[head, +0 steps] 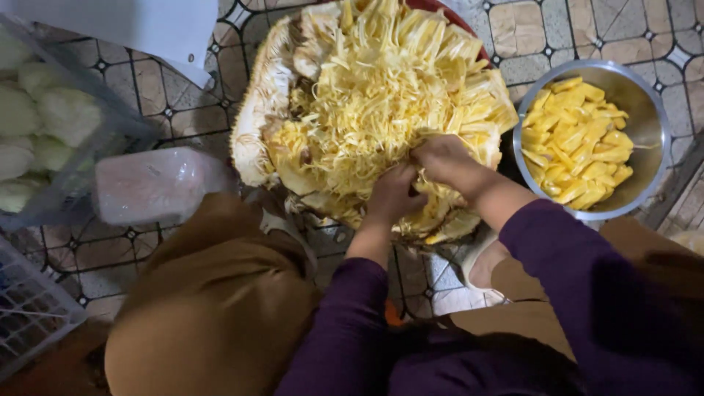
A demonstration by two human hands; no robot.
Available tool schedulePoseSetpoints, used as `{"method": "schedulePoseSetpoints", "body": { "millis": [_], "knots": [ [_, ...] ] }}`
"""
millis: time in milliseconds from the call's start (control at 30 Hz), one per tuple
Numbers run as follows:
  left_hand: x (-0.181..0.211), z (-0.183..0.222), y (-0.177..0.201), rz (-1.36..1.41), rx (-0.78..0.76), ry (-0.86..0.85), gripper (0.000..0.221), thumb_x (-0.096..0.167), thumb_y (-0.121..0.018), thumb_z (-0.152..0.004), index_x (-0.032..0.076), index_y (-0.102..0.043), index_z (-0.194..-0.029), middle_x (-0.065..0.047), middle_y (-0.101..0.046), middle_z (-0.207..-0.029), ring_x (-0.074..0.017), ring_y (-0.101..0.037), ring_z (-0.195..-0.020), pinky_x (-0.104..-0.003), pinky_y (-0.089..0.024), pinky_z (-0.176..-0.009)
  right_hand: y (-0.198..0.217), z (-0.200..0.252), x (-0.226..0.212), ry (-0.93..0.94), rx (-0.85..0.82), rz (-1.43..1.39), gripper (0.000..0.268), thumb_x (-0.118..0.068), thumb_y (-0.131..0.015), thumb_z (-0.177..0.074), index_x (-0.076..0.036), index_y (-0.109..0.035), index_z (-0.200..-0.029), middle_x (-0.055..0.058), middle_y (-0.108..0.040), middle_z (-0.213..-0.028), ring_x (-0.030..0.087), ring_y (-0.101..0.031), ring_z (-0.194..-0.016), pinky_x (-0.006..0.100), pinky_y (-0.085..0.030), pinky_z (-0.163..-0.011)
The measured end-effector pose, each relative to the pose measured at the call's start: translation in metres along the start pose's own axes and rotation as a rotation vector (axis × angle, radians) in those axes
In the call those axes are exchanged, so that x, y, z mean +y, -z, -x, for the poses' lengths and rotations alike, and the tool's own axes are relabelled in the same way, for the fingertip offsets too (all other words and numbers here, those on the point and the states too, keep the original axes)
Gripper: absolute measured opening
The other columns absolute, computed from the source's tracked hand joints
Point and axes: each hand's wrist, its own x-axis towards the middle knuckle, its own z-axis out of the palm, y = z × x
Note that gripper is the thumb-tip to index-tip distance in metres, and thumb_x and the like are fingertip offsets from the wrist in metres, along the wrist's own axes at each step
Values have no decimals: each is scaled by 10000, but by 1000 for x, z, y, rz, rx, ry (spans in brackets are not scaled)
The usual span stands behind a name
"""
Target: Extracting edible bulbs from a jackfruit and placing them in a bowl
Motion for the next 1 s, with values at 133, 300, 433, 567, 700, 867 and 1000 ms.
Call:
{"method": "schedulePoseSetpoints", "body": {
  "millis": [133, 300, 433, 567, 700, 867, 1000],
  "knots": [
    [-5, 0, -2, 16, 2, 1, 442, 475, -738, -705, 136, -559, -924, -106, -596, -916, -381, -671, -900, -494, -558, -776, 96, 26, -81, -68, -118, 523, 595, -561, -769, -631, -293, -741, -1162, 5, -749, -1186, 249, -680, -1199, 437, -541, -1022],
    [27, -59, 0, -407, -520, 299, 483, 467, -734, -838, 145, -672, -1194, -125, -693, -1198, -316, -676, -1180, -524, -567, -955, 241, 69, -79, -106, -155, -362, 610, -123, -721, -808, 24, -568, -1380, 203, -655, -973, 301, -671, -709, 451, -594, -592],
    [124, -102, 72, -290, -527, 428, 372, 339, -634, -864, 108, -730, -1139, -144, -738, -1094, -365, -717, -1075, -582, -589, -811, 281, 119, -92, -37, 96, -496, 453, -176, -757, -861, -22, -612, -1261, 49, -645, -845, 165, -637, -659, 316, -539, -555],
    [203, -113, 101, 836, -282, 276, 870, 720, -467, -917, 48, -424, -1467, -293, -543, -1365, -452, -555, -1302, -515, -544, -954, 270, 199, -144, -22, 351, -873, 227, -274, -606, -1051, -118, -546, -1204, 32, -580, -852, 176, -634, -723, 333, -539, -659],
    [243, -103, 85, 1370, 9, 252, 390, 387, -465, -1112, 125, -420, -1397, -102, -616, -1238, -214, -673, -1034, -394, -629, -787, 244, 197, -157, -98, 399, -1017, 161, -300, -536, -1076, -197, -477, -1184, 17, -597, -834, 194, -642, -672, 397, -599, -550],
    [252, -92, 101, 1052, 153, 112, 404, 320, -475, -1104, -8, -529, -1335, -258, -656, -1245, -339, -640, -1171, -499, -575, -909, 249, 212, -177, 260, 720, -524, 83, -110, -701, -955, -172, -742, -919, -9, -633, -717, 108, -580, -744, 251, -489, -692],
    [215, -111, 96, 1044, 4, 309, 557, 480, -468, -1082, 13, -563, -1371, -200, -677, -1227, -287, -678, -1116, -472, -571, -932, 239, 142, -88, 208, 520, -1125, 171, -173, -683, -1009, -134, -620, -855, -34, -644, -751, 87, -602, -659, 201, -493, -622]
  ]
}}
